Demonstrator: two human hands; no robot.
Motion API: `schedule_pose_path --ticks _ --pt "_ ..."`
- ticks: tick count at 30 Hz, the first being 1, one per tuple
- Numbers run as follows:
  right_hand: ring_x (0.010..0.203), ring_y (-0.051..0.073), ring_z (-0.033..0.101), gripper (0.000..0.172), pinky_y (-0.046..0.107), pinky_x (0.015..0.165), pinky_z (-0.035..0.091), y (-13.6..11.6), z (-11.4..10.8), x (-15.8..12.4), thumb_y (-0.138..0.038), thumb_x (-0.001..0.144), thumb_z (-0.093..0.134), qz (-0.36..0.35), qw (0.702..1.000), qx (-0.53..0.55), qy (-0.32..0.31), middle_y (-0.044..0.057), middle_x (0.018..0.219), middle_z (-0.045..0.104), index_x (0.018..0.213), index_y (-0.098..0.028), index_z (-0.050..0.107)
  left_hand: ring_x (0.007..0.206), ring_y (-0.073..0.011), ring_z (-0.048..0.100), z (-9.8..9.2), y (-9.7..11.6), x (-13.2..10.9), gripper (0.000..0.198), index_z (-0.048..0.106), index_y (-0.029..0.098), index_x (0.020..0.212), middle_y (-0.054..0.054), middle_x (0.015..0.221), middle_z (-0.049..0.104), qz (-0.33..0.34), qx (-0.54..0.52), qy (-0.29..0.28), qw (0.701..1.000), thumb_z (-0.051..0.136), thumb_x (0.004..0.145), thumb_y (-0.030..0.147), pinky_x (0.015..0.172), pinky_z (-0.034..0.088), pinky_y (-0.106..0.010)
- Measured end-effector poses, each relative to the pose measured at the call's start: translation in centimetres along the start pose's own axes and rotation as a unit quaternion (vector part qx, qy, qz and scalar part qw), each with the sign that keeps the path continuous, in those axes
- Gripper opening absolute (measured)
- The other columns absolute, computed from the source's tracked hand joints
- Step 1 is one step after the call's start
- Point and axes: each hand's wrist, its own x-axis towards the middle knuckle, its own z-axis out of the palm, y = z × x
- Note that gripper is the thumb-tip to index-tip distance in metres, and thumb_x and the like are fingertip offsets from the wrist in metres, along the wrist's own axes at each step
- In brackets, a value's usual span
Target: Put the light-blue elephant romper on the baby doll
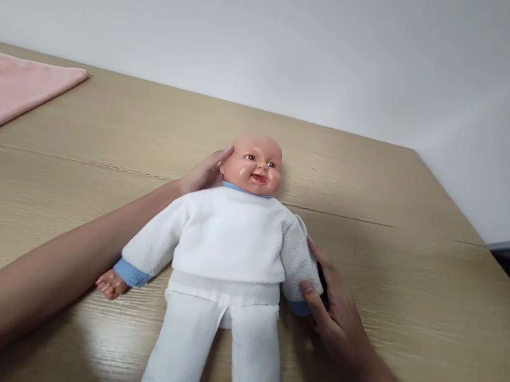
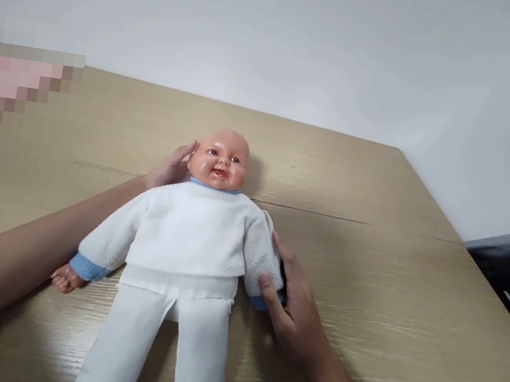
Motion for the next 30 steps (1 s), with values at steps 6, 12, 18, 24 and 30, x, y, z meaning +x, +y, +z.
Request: schedule_pose_path --ticks 6,12,18,24,30 --pt "0.167 0.034 0.050 0.066 0.057 0.137 0.044 0.1 -0.1 -0.1 -0.046 0.117 0.056 0.004 1.000 0.003 -0.014 0.008 0.182 0.049 0.179 -0.041 0.034 0.156 -0.0451 0.061 0.0 -0.6 -0.2 0.067 0.076 0.019 0.150 -0.012 0.142 0.083 0.013 0.017 0.006 1.000 0.076 0.102 0.065 0.140 0.042 -0.060" --pt "0.166 0.035 0.051 0.066 0.057 0.135 0.046 -0.1 -0.2 0.0 -0.047 0.116 0.056 0.005 1.000 0.000 -0.018 0.009 0.181 0.050 0.179 -0.040 0.035 0.158 -0.0433 0.060 0.8 -0.8 -0.8 0.063 0.074 0.021 0.151 -0.011 0.145 0.082 0.014 -0.002 0.015 1.000 0.071 0.106 0.064 0.141 0.041 -0.058" --pt "0.165 0.034 0.052 0.065 0.057 0.135 0.047 0.1 -0.3 -0.1 -0.047 0.117 0.056 0.005 1.000 -0.007 -0.020 0.007 0.181 0.051 0.178 -0.043 0.035 0.154 -0.0415 0.064 1.9 -0.8 -0.8 0.059 0.072 0.022 0.153 -0.009 0.141 0.084 0.068 0.026 0.051 0.996 0.074 0.105 0.057 0.138 0.046 -0.057" --pt "0.166 0.033 0.051 0.066 0.055 0.134 0.048 0.1 -0.3 -0.1 -0.046 0.117 0.056 0.001 1.000 -0.014 -0.023 0.007 0.181 0.050 0.179 -0.042 0.035 0.157 -0.0391 0.062 1.2 -1.3 -0.4 0.052 0.076 0.023 0.142 -0.008 0.141 0.084 0.066 0.018 0.089 0.994 0.079 0.100 0.054 0.137 0.047 -0.055" --pt "0.163 0.035 0.055 0.066 0.056 0.131 0.052 0.3 -0.5 -0.1 -0.046 0.117 0.056 -0.010 0.999 -0.024 -0.022 0.009 0.179 0.053 0.179 -0.041 0.035 0.157 -0.0338 0.062 1.2 -1.4 -0.5 0.048 0.072 0.029 0.140 -0.005 0.152 0.077 0.084 0.020 0.109 0.990 0.084 0.098 0.050 0.136 0.046 -0.053"
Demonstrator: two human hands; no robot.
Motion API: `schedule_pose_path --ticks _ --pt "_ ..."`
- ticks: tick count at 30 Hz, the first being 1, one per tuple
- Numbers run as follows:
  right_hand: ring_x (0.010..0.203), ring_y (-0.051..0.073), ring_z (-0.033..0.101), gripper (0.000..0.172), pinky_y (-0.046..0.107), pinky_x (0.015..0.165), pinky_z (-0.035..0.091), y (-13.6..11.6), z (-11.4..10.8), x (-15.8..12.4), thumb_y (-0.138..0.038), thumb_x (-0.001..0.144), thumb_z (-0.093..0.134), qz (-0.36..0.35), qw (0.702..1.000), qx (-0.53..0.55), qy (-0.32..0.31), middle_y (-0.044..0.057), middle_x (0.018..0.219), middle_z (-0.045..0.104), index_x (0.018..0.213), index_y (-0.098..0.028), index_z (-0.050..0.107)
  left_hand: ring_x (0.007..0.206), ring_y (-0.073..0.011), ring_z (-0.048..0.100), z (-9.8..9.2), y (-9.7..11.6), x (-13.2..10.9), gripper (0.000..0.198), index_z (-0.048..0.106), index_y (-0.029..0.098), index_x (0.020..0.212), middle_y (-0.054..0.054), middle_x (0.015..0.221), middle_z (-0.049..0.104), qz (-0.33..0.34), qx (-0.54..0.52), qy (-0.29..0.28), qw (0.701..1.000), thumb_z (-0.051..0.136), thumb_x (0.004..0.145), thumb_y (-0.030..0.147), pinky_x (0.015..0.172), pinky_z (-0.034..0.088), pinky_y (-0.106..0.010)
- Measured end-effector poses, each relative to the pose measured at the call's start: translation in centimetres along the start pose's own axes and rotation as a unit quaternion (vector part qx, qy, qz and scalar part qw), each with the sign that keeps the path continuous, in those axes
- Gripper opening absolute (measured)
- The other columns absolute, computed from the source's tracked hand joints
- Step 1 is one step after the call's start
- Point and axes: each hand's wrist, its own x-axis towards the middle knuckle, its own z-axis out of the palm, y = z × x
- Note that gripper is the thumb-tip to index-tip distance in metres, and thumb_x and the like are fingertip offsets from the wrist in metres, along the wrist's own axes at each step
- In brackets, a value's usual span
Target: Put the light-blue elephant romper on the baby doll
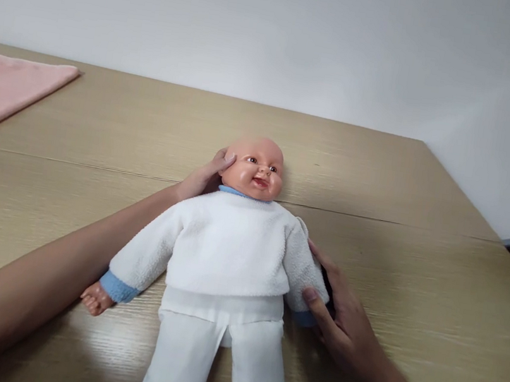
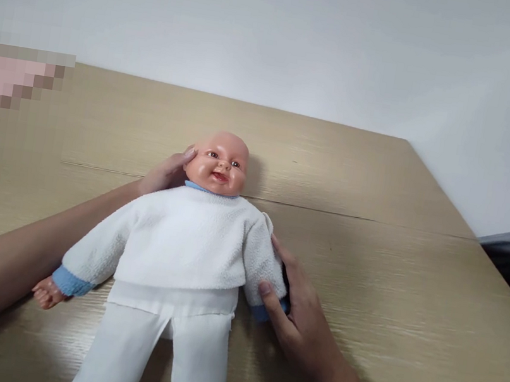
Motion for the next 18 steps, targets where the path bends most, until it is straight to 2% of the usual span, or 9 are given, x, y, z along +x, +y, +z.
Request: schedule_pose_path --ticks 8,15,18 --pt "0.163 0.034 0.056 0.067 0.051 0.129 0.054 0.00 -0.30 -0.12 -0.046 0.116 0.058 0.005 1.000 -0.002 -0.007 0.007 0.178 0.055 0.178 -0.042 0.035 0.155 -0.0364 0.063 -0.06 0.16 -0.07 0.046 0.072 0.030 0.137 -0.005 0.153 0.076 -0.005 0.022 -0.004 1.000 0.084 0.098 0.050 0.134 0.046 -0.054" --pt "0.157 0.033 0.062 0.065 0.048 0.128 0.053 0.02 -0.23 0.12 -0.047 0.115 0.059 0.004 1.000 -0.015 0.001 0.007 0.176 0.057 0.177 -0.041 0.037 0.165 -0.0385 0.050 -0.01 -0.07 -0.07 0.065 0.062 0.029 0.151 -0.006 0.165 0.065 0.036 0.058 0.013 0.998 0.087 0.096 0.053 0.139 0.041 -0.052" --pt "0.157 0.033 0.061 0.064 0.049 0.128 0.053 0.07 -0.19 0.21 -0.047 0.116 0.059 0.001 1.000 -0.014 0.002 0.008 0.176 0.058 0.176 -0.038 0.039 0.163 -0.0389 0.051 -0.07 -0.19 0.04 0.065 0.061 0.028 0.151 -0.008 0.165 0.065 0.036 0.068 0.007 0.997 0.085 0.097 0.054 0.137 0.044 -0.051"
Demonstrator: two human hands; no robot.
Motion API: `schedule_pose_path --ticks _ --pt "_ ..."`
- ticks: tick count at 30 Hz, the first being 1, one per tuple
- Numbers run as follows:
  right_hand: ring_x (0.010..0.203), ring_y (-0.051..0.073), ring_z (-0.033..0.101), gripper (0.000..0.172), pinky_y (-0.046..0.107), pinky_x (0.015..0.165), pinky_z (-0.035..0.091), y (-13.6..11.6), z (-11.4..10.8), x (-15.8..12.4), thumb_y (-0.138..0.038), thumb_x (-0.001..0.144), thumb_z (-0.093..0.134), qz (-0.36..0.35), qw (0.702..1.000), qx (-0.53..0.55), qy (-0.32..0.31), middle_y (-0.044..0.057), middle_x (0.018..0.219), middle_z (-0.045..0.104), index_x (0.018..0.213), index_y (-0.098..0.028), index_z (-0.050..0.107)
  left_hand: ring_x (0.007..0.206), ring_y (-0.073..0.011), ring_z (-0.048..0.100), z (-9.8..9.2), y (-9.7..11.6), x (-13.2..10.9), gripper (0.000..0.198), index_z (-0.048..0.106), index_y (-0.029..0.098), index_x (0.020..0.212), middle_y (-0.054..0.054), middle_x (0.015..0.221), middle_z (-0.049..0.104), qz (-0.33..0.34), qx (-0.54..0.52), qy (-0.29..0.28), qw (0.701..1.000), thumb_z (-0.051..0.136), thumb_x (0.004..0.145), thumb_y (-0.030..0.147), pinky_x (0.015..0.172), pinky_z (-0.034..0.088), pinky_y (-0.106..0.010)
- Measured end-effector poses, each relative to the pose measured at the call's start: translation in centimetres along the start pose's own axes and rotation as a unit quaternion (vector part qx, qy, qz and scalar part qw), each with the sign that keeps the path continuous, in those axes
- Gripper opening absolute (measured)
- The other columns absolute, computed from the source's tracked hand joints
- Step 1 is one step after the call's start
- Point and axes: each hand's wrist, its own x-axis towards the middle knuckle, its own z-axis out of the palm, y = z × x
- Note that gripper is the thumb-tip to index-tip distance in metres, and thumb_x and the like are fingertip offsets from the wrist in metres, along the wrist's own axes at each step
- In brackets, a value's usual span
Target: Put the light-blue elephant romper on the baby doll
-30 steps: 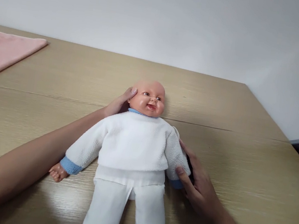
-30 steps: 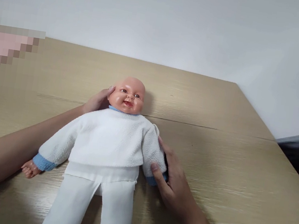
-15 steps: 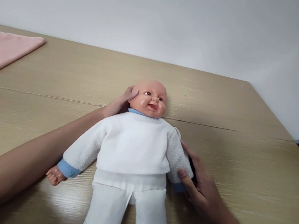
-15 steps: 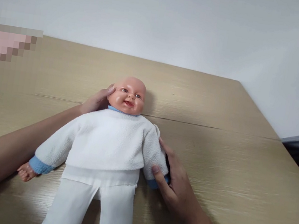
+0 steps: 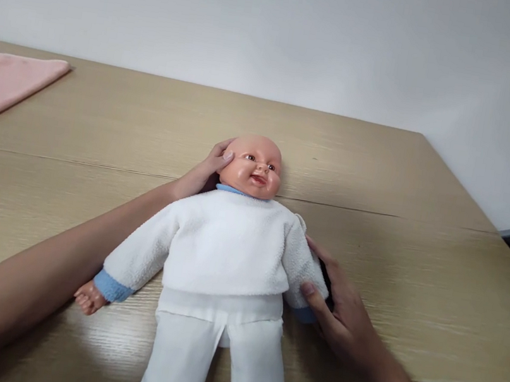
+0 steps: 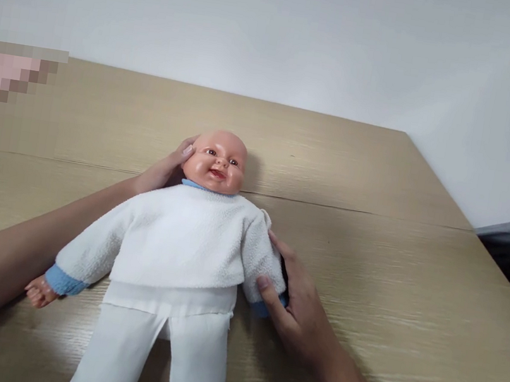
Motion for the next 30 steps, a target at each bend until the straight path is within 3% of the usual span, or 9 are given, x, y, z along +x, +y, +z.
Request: schedule_pose_path --ticks 3,6,10,13,16,19,24,30 --pt "0.156 0.034 0.062 0.063 0.050 0.126 0.054 -0.1 0.1 0.0 -0.047 0.116 0.058 -0.007 1.000 0.002 -0.001 0.011 0.175 0.058 0.175 -0.035 0.039 0.161 -0.0375 0.054 -0.1 0.3 0.0 0.065 0.056 0.028 0.156 -0.010 0.170 0.060 0.003 0.043 -0.007 0.999 0.075 0.103 0.059 0.133 0.048 -0.051" --pt "0.153 0.032 0.062 0.064 0.050 0.125 0.054 -0.2 0.2 0.0 -0.044 0.117 0.057 -0.026 0.999 -0.017 0.012 0.011 0.173 0.058 0.176 -0.033 0.037 0.160 -0.0351 0.054 -0.9 1.6 0.0 0.065 0.053 0.025 0.161 -0.012 0.172 0.057 0.043 0.222 -0.023 0.974 0.057 0.111 0.067 0.132 0.047 -0.048" --pt "0.152 0.034 0.057 0.069 0.052 0.125 0.050 -0.7 0.2 0.1 -0.038 0.112 0.064 -0.093 0.985 -0.103 0.099 0.017 0.165 0.059 0.174 -0.023 0.040 0.140 -0.0341 0.067 -4.2 3.9 0.4 0.067 0.066 0.016 0.149 -0.016 0.152 0.072 0.151 0.516 -0.043 0.842 0.033 0.118 0.066 0.125 0.050 -0.050" --pt "0.147 0.035 0.058 0.060 0.051 0.122 0.049 -1.3 -0.1 0.3 -0.028 0.107 0.067 -0.147 0.964 -0.143 0.171 0.018 0.156 0.064 0.164 -0.018 0.052 0.140 -0.0386 0.064 -7.8 4.6 1.1 0.062 0.073 0.015 0.139 -0.019 0.146 0.075 0.164 0.673 -0.018 0.721 0.041 0.114 0.062 0.128 0.043 -0.057" --pt "0.133 0.030 0.065 0.046 0.046 0.116 0.052 -2.0 -0.4 0.3 -0.015 0.102 0.067 -0.203 0.948 -0.130 0.207 0.015 0.138 0.071 0.148 -0.017 0.062 0.153 -0.0422 0.053 -10.4 4.2 1.9 0.063 0.069 0.015 0.148 -0.020 0.162 0.065 0.143 0.728 0.050 0.668 0.046 0.110 0.060 0.133 0.037 -0.064" --pt "0.116 0.025 0.069 0.040 0.043 0.114 0.056 -2.4 -0.3 0.0 -0.005 0.096 0.066 -0.263 0.942 -0.079 0.193 0.010 0.120 0.073 0.135 -0.017 0.066 0.153 -0.0419 0.053 -11.0 3.8 2.1 0.063 0.067 0.016 0.152 -0.018 0.164 0.064 0.125 0.739 0.075 0.658 0.046 0.110 0.058 0.132 0.038 -0.064" --pt "0.087 0.015 0.070 0.033 0.040 0.107 0.060 -2.6 0.6 -0.5 0.002 0.090 0.065 -0.347 0.925 -0.038 0.149 0.002 0.096 0.074 0.117 -0.016 0.071 0.149 -0.0392 0.055 -10.9 3.6 1.8 0.060 0.068 0.015 0.150 -0.016 0.162 0.066 0.136 0.728 0.082 0.667 0.049 0.110 0.056 0.130 0.038 -0.062" --pt "0.072 0.013 0.070 0.028 0.038 0.093 0.064 -3.4 0.9 0.3 0.000 0.089 0.064 -0.385 0.909 -0.042 0.156 0.000 0.084 0.075 0.111 -0.016 0.071 0.152 -0.0358 0.055 -11.5 3.3 1.1 0.063 0.071 0.015 0.153 -0.015 0.166 0.066 0.136 0.720 0.084 0.675 0.045 0.111 0.054 0.132 0.038 -0.058"
